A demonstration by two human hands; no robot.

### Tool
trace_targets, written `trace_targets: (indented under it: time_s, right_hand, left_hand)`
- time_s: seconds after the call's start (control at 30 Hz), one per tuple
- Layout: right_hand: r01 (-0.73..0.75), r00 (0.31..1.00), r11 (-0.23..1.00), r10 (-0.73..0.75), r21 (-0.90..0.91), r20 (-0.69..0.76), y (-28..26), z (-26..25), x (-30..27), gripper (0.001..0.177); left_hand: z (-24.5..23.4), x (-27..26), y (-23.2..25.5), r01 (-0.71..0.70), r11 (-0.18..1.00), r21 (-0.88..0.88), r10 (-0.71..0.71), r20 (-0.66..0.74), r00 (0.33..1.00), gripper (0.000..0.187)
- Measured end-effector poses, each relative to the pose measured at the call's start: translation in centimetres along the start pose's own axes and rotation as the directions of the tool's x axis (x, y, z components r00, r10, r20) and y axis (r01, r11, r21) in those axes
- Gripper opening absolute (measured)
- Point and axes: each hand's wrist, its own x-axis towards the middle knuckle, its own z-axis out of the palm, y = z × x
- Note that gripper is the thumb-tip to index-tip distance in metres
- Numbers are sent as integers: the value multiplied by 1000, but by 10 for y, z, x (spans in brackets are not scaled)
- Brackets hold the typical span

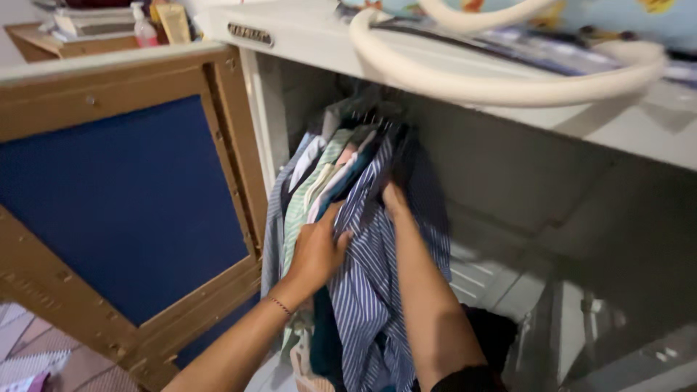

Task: The person picks up various garments from a pile on the bed, places each on a hanger, and hangs them in a wardrobe. The items include shirts, t-shirts, and a hoodie, handled one at a time.

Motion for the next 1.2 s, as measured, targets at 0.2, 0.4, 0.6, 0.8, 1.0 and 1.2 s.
trace_targets:
  time_s: [0.2, 0.4, 0.6, 0.8, 1.0, 1.2]
  right_hand:
    - [-60, 998, 956, 58, -287, -15, 36, -24, -40, 74]
    - [-122, 723, 926, -163, -357, -671, 98, -61, -146, 47]
    - [-231, 910, 849, 17, -474, -414, 142, -41, -208, 43]
    - [-141, 988, 975, 128, -174, -80, 159, 30, -215, 45]
    - [-161, 986, 969, 148, -187, -80, 170, 11, -252, 48]
    - [-262, 904, 925, 136, -275, -405, 177, -14, -370, 50]
  left_hand:
    - [5, -38, -21, 195, 979, 60, -198, 53, 979, 27]
    - [18, -67, -47, 162, 976, 145, -168, 32, 985, 25]
    - [27, -85, -46, 327, 943, 66, -331, 54, 942, 23]
    - [24, -91, -52, 207, 977, 53, -210, 47, 977, 22]
    - [26, -123, -70, 247, 958, 143, -259, 68, 964, 22]
    - [5, -166, -88, 348, 937, 34, -349, 71, 934, 22]
